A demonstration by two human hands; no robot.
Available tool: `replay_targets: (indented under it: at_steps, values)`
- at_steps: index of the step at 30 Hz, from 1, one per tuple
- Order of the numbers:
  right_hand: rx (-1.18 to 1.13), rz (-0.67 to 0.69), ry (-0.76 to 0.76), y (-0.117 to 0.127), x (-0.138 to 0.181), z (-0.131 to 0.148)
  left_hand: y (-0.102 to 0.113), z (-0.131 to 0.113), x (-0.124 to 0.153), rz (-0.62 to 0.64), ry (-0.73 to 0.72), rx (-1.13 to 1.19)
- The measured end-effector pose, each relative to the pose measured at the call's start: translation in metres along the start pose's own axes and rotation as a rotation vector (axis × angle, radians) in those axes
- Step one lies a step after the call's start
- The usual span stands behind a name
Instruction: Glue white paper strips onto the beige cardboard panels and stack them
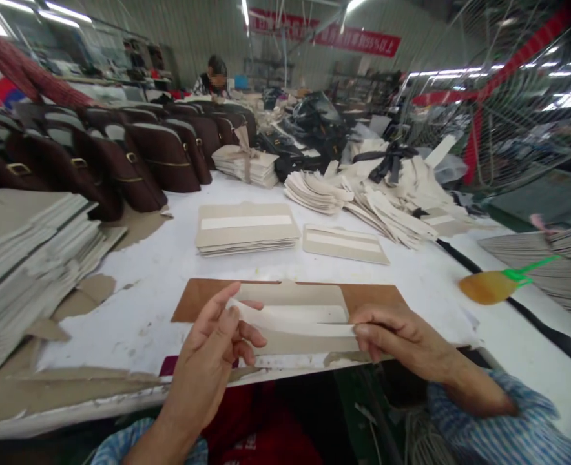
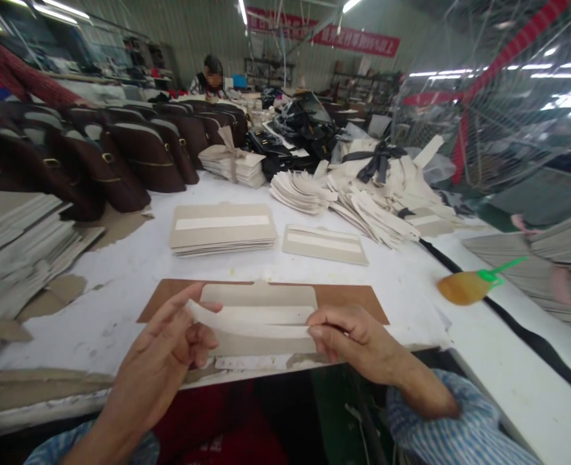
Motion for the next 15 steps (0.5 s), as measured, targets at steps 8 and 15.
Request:
replay_targets:
  at_steps: [8, 15]
  values:
    - [-0.086, -0.133, -0.151, 0.016, -0.008, -0.031, 0.015, 0.007, -0.008, -0.042, 0.099, -0.178]
    - [-0.202, -0.33, -0.285, 0.03, -0.031, -0.05, 0.024, 0.005, -0.035, -0.164, 0.085, -0.593]
Point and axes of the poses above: each hand's wrist, its own x-axis away from the middle knuckle, its own y-axis out of the back of the hand, z = x × y, the point moved 2 cm from there along -x, towards the middle knuckle, and after that the axes turned 11 degrees about z, right-handed, at the moved point
